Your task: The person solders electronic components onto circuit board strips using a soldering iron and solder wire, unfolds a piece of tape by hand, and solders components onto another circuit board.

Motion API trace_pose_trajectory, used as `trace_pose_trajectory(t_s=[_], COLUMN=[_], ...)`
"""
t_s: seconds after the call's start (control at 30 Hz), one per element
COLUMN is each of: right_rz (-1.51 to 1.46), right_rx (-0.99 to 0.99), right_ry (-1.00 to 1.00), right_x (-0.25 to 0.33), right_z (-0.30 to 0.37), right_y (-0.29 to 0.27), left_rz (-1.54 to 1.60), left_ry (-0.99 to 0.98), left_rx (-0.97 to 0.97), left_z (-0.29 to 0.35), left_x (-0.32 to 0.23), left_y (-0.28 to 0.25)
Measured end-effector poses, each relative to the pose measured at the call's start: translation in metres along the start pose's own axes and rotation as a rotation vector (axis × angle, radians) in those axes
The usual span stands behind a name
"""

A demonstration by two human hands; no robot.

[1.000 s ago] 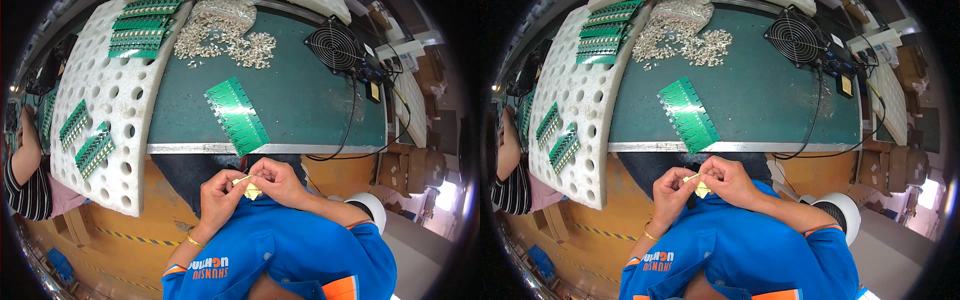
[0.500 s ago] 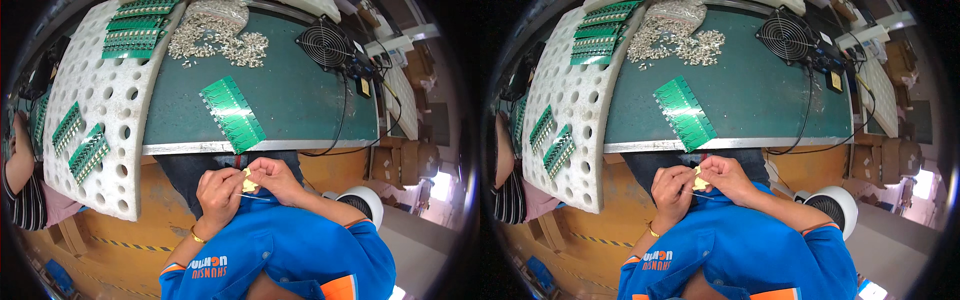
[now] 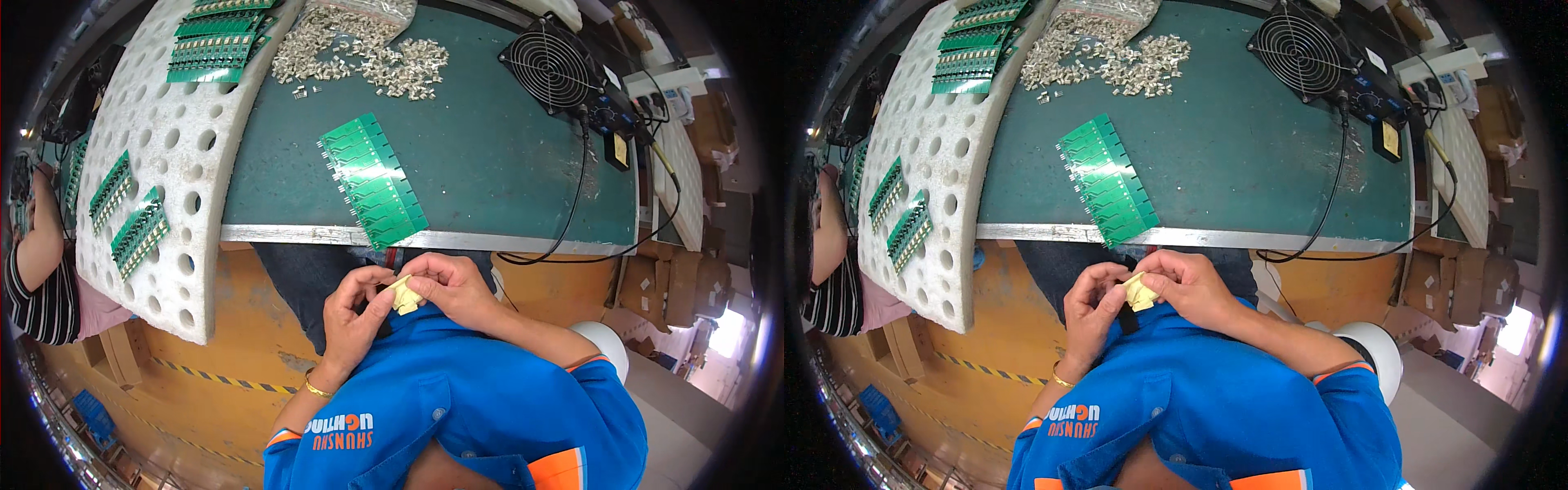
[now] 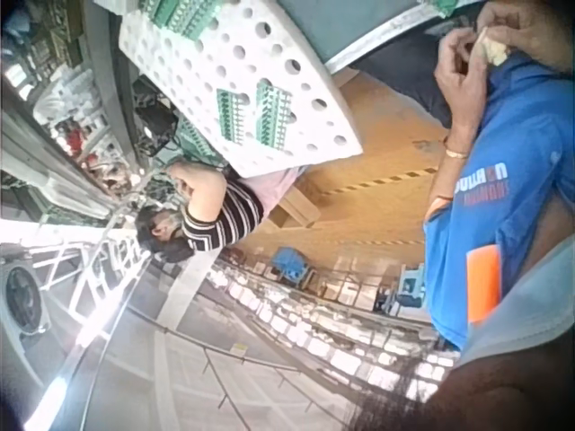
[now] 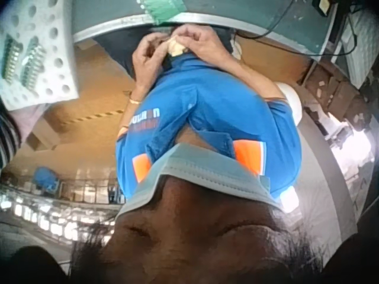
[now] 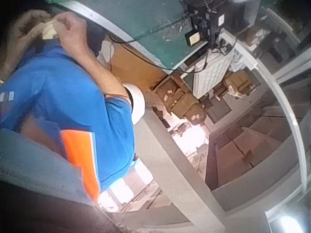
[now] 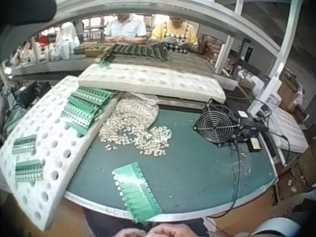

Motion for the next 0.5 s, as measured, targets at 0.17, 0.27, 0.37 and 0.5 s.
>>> trace_pose_trajectory(t_s=[0.17,0.27,0.37,0.5], right_rz=[0.388,0.232,0.255,0.489], right_rx=[0.011,-0.102,0.011,0.014], right_ry=[-0.176,-0.235,-0.186,-0.349], right_x=[0.009,0.001,0.009,0.032], right_z=[0.001,0.0,-0.007,-0.012], right_y=[0.003,0.004,0.007,0.005], left_rz=[-0.132,-0.204,-0.172,0.115], left_ry=[-0.048,-0.07,-0.07,-0.085], left_rx=[-0.005,-0.008,-0.015,-0.094], left_z=[-0.001,-0.001,-0.002,-0.006], left_x=[0.004,0.002,0.008,0.007], left_y=[0.002,0.001,-0.005,-0.007])
Point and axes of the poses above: each hand's wrist, its own z-axis away from the middle knuckle, its own y-axis out of the palm, x = y × z, the point moved 3 cm from there along -z, towards the middle knuckle, and after that the axes turned 15 degrees about -y, right-handed, at the moved point
